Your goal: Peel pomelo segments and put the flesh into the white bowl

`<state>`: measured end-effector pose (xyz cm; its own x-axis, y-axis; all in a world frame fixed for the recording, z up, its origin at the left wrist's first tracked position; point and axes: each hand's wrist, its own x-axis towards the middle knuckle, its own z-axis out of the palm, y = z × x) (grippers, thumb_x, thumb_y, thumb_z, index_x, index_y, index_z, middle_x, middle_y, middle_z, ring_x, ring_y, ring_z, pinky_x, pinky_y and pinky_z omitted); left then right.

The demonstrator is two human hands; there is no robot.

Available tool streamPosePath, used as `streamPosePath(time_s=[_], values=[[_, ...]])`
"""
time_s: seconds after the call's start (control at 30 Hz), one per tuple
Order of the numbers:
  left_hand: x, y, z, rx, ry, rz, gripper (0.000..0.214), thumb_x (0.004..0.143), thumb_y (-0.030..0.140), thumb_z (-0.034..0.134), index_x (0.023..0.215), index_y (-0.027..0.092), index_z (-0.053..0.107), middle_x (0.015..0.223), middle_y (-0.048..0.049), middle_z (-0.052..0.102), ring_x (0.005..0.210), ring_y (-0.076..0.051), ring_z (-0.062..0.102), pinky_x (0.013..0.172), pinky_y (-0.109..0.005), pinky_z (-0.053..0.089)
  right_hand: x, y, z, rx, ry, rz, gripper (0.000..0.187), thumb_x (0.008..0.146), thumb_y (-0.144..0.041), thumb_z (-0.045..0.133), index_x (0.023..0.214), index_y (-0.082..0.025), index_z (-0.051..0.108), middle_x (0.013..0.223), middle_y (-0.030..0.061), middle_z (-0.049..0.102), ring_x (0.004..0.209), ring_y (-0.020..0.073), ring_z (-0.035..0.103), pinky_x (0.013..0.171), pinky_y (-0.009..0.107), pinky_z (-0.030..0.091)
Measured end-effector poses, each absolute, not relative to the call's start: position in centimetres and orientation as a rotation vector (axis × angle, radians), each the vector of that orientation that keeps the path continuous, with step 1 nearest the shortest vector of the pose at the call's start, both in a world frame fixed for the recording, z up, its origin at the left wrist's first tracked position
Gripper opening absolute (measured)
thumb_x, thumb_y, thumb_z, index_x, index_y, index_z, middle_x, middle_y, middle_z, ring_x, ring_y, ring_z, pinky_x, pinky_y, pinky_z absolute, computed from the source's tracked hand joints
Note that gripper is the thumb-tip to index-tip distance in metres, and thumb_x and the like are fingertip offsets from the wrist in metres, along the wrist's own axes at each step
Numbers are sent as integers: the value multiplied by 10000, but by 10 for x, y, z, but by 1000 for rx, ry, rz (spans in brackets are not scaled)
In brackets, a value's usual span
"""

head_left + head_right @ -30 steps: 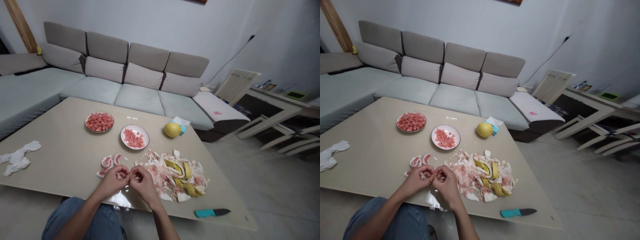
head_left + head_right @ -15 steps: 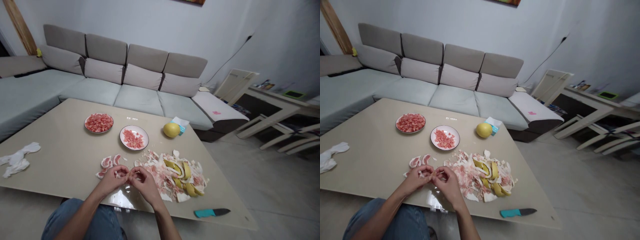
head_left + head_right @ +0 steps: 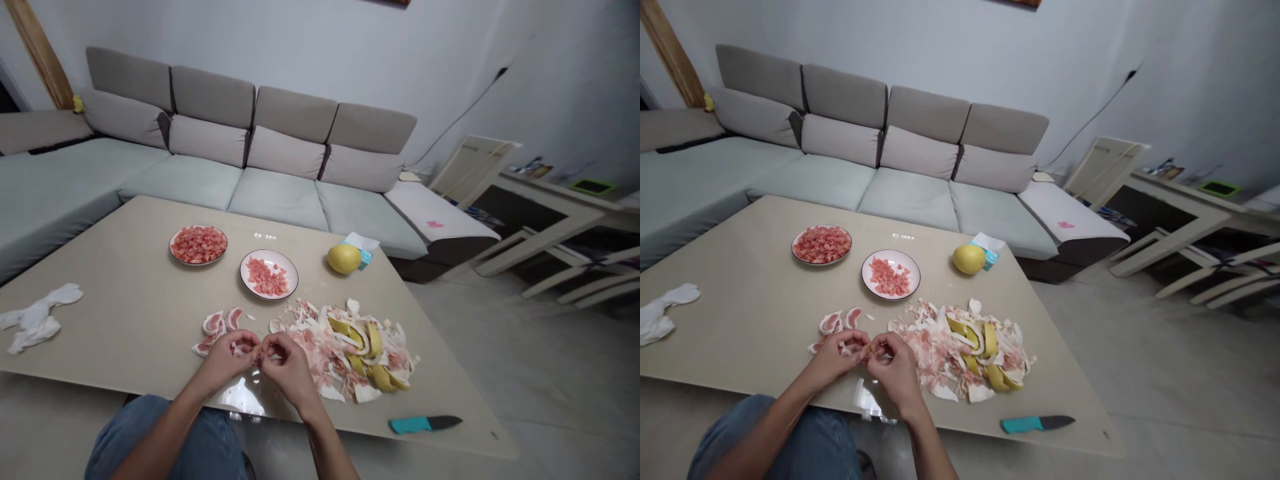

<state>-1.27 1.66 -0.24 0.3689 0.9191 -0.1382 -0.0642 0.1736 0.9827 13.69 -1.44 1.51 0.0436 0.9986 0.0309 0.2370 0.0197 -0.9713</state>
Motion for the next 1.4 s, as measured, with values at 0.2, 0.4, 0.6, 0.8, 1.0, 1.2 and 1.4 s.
streamPosePath(time_s=[0.2, 0.4, 0.6, 0.8, 1.0, 1.2, 1.4], values=[[-14, 16, -6, 1030, 848, 819, 298, 678, 354, 768, 850, 137, 658, 777, -45, 694, 710, -157, 635, 670, -242, 468, 145, -11, 10, -1273, -1272, 1262, 108, 641, -169, 656, 732, -182, 599, 677, -16, 614, 634, 148, 607, 621, 253, 496], [-17, 14, -6, 974, 785, 750, 356, 704, 370, 757, 953, 162, 609, 762, -26, 669, 575, -104, 593, 462, -161, 370, 148, -14, 12, -1334, -1328, 1161, 76, 699, -199, 648, 768, -180, 624, 741, 13, 626, 688, 159, 605, 625, 253, 495], [-16, 14, -10, 1047, 858, 755, 379, 732, 424, 723, 967, 151, 605, 593, 10, 613, 432, -69, 489, 386, -151, 276, 146, -18, 12, -1312, -1324, 1111, 96, 743, -249, 673, 804, -181, 640, 797, 27, 627, 722, 162, 601, 614, 241, 483], [-13, 17, -5, 955, 876, 862, 327, 684, 381, 759, 876, 143, 643, 634, -8, 652, 546, -119, 590, 547, -215, 457, 144, -18, 1, -1161, -1038, 1427, 222, 750, -329, 715, 868, -191, 587, 679, -3, 661, 651, 150, 626, 636, 250, 473], [-9, 19, -1, 1014, 999, 953, 268, 616, 297, 790, 801, 142, 673, 709, -36, 704, 659, -168, 646, 628, -249, 492, 137, -19, -4, -1261, -1108, 1246, 291, 745, -330, 734, 969, -192, 609, 740, 24, 694, 690, 183, 652, 647, 278, 494], [-9, 17, 4, 904, 954, 924, 304, 633, 333, 791, 844, 138, 692, 710, -46, 719, 621, -166, 655, 637, -269, 513, 140, -14, -6, -1206, -1009, 1317, 175, 752, -324, 720, 829, -170, 685, 764, 36, 708, 700, 173, 654, 676, 277, 505], [-10, 16, 4, 890, 945, 951, 266, 659, 314, 777, 850, 145, 701, 735, -50, 733, 632, -161, 661, 647, -262, 521, 141, -13, -8, -1143, -915, 1394, 163, 733, -304, 744, 807, -166, 696, 728, 23, 710, 674, 153, 644, 685, 267, 497]])
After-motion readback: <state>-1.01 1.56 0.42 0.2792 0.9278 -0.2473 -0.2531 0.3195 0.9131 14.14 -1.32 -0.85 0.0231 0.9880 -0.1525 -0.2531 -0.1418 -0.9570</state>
